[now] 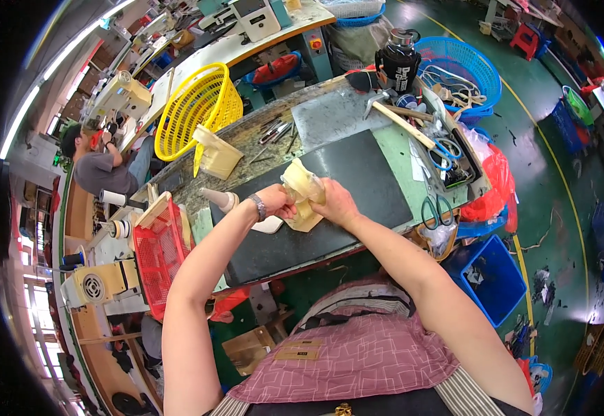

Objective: Cleaning the workstation and then wrapping shoe lasts in plastic film for storage or transport.

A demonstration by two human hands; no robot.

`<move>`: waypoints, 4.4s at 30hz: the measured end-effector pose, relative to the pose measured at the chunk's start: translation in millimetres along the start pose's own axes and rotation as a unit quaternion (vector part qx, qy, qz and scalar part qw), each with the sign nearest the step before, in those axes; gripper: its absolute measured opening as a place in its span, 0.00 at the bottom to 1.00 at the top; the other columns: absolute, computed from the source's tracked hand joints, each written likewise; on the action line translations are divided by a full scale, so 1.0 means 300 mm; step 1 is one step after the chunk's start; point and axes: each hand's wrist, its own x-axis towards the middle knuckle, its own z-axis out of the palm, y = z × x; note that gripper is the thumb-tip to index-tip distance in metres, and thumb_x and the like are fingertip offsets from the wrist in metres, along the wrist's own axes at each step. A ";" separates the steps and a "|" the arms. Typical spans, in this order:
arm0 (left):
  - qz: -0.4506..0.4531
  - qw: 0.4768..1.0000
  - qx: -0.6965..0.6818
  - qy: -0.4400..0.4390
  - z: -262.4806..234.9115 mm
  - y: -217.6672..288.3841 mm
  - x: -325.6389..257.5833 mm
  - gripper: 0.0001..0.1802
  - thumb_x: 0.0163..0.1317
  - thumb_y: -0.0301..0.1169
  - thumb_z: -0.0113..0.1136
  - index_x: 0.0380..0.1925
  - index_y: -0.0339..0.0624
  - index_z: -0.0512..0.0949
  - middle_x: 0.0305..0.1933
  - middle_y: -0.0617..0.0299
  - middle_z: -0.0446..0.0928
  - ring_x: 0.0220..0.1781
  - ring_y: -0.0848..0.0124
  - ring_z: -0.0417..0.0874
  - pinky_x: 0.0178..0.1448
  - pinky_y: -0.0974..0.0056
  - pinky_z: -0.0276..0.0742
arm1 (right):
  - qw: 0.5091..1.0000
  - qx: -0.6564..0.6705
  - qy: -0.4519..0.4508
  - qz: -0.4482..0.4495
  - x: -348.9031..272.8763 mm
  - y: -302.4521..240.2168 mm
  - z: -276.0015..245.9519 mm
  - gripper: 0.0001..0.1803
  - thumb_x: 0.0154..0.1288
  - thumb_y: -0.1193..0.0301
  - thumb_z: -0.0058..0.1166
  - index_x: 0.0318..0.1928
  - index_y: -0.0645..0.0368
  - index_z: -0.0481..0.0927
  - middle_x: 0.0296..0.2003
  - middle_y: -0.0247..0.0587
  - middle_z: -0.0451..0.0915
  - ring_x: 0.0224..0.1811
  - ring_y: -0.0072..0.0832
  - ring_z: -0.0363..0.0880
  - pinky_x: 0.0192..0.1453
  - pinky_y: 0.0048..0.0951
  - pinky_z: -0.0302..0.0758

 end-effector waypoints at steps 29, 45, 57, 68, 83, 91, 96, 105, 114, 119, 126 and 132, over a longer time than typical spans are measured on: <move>0.126 0.922 -0.354 0.097 0.096 -0.081 0.073 0.11 0.56 0.21 0.51 0.40 0.43 0.71 0.34 0.57 0.76 0.26 0.72 0.79 0.25 0.75 0.78 | 1.000 0.005 0.008 0.029 -0.002 -0.014 0.003 0.25 0.43 0.67 0.58 0.43 0.59 0.65 0.38 0.49 0.72 0.44 0.44 0.70 0.48 0.38 0.69; 0.051 0.911 -0.380 0.151 0.087 -0.086 0.060 0.11 0.53 0.19 0.49 0.37 0.42 0.69 0.24 0.58 0.75 0.19 0.71 0.77 0.20 0.74 0.73 | 0.999 -0.006 0.038 0.012 -0.008 -0.027 0.029 0.24 0.44 0.67 0.59 0.42 0.59 0.66 0.36 0.50 0.72 0.41 0.45 0.71 0.44 0.39 0.70; 0.103 0.960 0.101 0.242 0.021 -0.024 -0.004 0.08 0.57 0.30 0.50 0.29 0.38 0.75 0.20 0.56 0.76 0.21 0.66 0.79 0.27 0.65 0.77 | 0.999 -0.012 0.025 0.023 -0.013 -0.033 0.028 0.23 0.45 0.66 0.58 0.42 0.59 0.66 0.36 0.49 0.73 0.41 0.45 0.72 0.44 0.39 0.71; 0.146 0.922 -0.086 0.349 0.156 -0.037 0.039 0.05 0.55 0.25 0.47 0.27 0.39 0.73 0.19 0.56 0.76 0.22 0.66 0.79 0.22 0.65 0.74 | 0.999 -0.013 0.040 0.019 -0.010 -0.017 0.037 0.25 0.43 0.67 0.59 0.43 0.58 0.65 0.38 0.48 0.72 0.42 0.44 0.72 0.45 0.38 0.71; 0.115 0.896 -0.361 0.230 0.096 -0.098 0.069 0.14 0.52 0.17 0.47 0.41 0.35 0.71 0.29 0.58 0.75 0.21 0.72 0.77 0.21 0.72 0.75 | 0.999 -0.005 0.035 0.018 -0.006 -0.030 0.031 0.24 0.44 0.67 0.59 0.42 0.60 0.66 0.38 0.50 0.73 0.43 0.45 0.71 0.45 0.39 0.70; 0.242 0.769 0.265 0.530 0.101 -0.092 0.058 0.10 0.53 0.34 0.52 0.24 0.38 0.77 0.21 0.51 0.76 0.25 0.57 0.79 0.30 0.57 0.74 | 0.999 -0.018 0.032 0.040 -0.008 -0.052 0.048 0.25 0.44 0.67 0.59 0.43 0.60 0.65 0.38 0.48 0.72 0.43 0.44 0.71 0.46 0.39 0.70; 0.212 0.780 0.335 0.485 0.103 -0.101 0.044 0.10 0.54 0.32 0.50 0.24 0.38 0.76 0.24 0.48 0.76 0.26 0.53 0.78 0.31 0.57 0.73 | 0.998 -0.020 0.033 0.056 -0.014 -0.042 0.038 0.25 0.45 0.66 0.59 0.43 0.59 0.65 0.38 0.47 0.72 0.44 0.44 0.71 0.46 0.38 0.70; 0.183 0.891 0.086 0.406 0.110 -0.124 0.077 0.09 0.54 0.26 0.47 0.20 0.35 0.75 0.19 0.54 0.76 0.21 0.63 0.79 0.26 0.64 0.75 | 0.999 -0.013 0.024 0.038 -0.005 -0.037 0.041 0.24 0.44 0.66 0.59 0.42 0.59 0.65 0.37 0.48 0.72 0.42 0.44 0.71 0.44 0.39 0.70; 0.274 0.632 0.566 0.453 0.036 -0.053 -0.016 0.13 0.54 0.40 0.50 0.19 0.46 0.77 0.21 0.58 0.77 0.24 0.65 0.80 0.27 0.62 0.75 | 0.997 -0.035 0.029 0.059 -0.008 -0.056 0.050 0.23 0.44 0.62 0.59 0.37 0.60 0.66 0.32 0.50 0.73 0.38 0.46 0.72 0.41 0.41 0.70; 0.187 0.724 0.498 0.440 0.122 -0.043 -0.034 0.12 0.51 0.40 0.54 0.26 0.43 0.76 0.26 0.54 0.78 0.28 0.60 0.80 0.32 0.58 0.76 | 0.998 -0.042 0.034 0.045 -0.028 -0.029 0.040 0.22 0.45 0.63 0.58 0.37 0.60 0.66 0.34 0.51 0.72 0.39 0.46 0.72 0.41 0.41 0.70; 0.118 0.803 0.360 0.461 0.110 -0.034 0.006 0.11 0.52 0.34 0.49 0.27 0.39 0.75 0.32 0.48 0.77 0.36 0.53 0.78 0.42 0.54 0.73 | 0.999 -0.027 0.021 0.035 -0.008 -0.033 0.041 0.23 0.45 0.63 0.58 0.38 0.60 0.65 0.33 0.51 0.73 0.38 0.47 0.72 0.42 0.41 0.70; 0.145 0.912 0.138 0.358 0.087 -0.100 0.039 0.12 0.51 0.35 0.54 0.20 0.36 0.75 0.18 0.54 0.76 0.18 0.64 0.79 0.26 0.62 0.76 | 0.999 -0.036 0.012 0.035 -0.003 -0.041 0.036 0.23 0.45 0.63 0.58 0.38 0.61 0.65 0.32 0.50 0.73 0.38 0.46 0.72 0.41 0.41 0.71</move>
